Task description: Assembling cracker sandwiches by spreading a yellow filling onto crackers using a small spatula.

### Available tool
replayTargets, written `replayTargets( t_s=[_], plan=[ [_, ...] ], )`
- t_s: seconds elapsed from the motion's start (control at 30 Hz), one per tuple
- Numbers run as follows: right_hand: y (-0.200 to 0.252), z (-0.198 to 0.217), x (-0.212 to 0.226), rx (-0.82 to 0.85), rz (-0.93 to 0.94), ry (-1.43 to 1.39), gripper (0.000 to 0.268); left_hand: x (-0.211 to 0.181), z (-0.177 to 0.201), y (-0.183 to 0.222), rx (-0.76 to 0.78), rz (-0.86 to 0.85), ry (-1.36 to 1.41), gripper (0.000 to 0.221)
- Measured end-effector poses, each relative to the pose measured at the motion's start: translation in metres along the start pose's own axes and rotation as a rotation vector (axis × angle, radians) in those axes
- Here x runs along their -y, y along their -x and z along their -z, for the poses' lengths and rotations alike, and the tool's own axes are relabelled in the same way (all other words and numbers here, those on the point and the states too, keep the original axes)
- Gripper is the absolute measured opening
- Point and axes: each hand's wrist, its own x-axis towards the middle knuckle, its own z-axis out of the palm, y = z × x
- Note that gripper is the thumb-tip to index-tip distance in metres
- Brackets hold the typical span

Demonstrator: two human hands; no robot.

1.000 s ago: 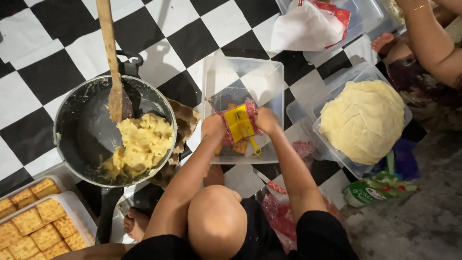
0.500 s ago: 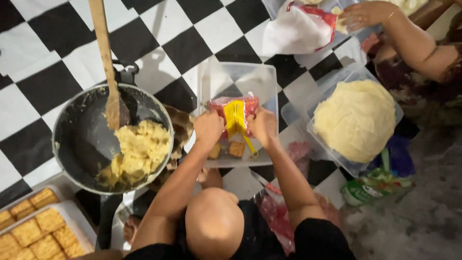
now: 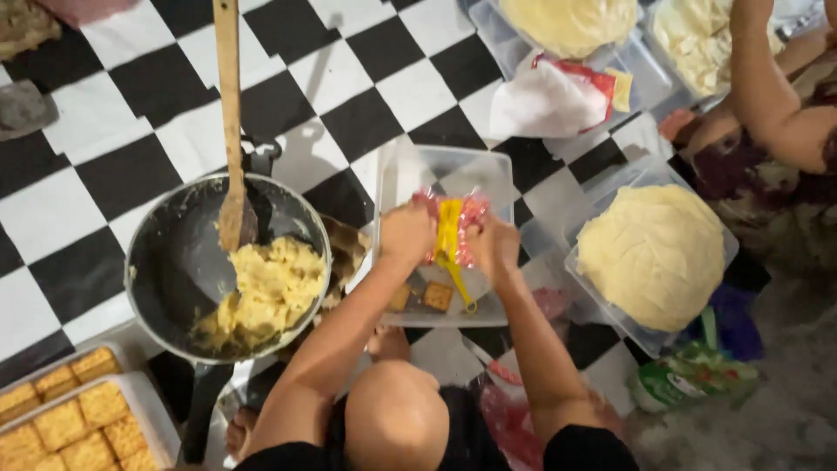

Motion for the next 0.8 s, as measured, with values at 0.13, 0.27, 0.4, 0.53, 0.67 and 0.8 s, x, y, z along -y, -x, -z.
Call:
replayTargets(
  t_s=[0.13,0.27,0.4,0.53,0.67,0.8],
  plan=[
    [-0.035,-0.06,-0.041,0.078,0.017,0.089,0.029,0.025,-0.046,-0.022,0.055,0.033,-0.053,0.022],
    [-0.024,-0.033,-0.03,-0.042,0.034,-0.027,0.02,0.002,0.002,-0.007,-0.001,0.028,-0.012,0.023],
    [-0.044,-0.08,-0.059,0.068,-0.011,-0.005,0.026,0.04,-0.061,-0.023,0.051,0.063,-0.032,0.028],
    [-0.017,-0.039,-0.04,-0.251,0.158,-0.079,0.018,0.008,0.008,-0.004,0.0,0.062,0.116,0.032],
    [-0.019,-0.042,-0.04,-0.037,-0.014,0.005,0.029,0.02,-0.003,-0.006,0.102,0.093,0.05,0.03],
    [-0.022,-0.057,-0.042,0.022,-0.051,-0.026,0.03,0.017,-0.004,-0.004,0.149,0.116,0.093,0.032]
  ],
)
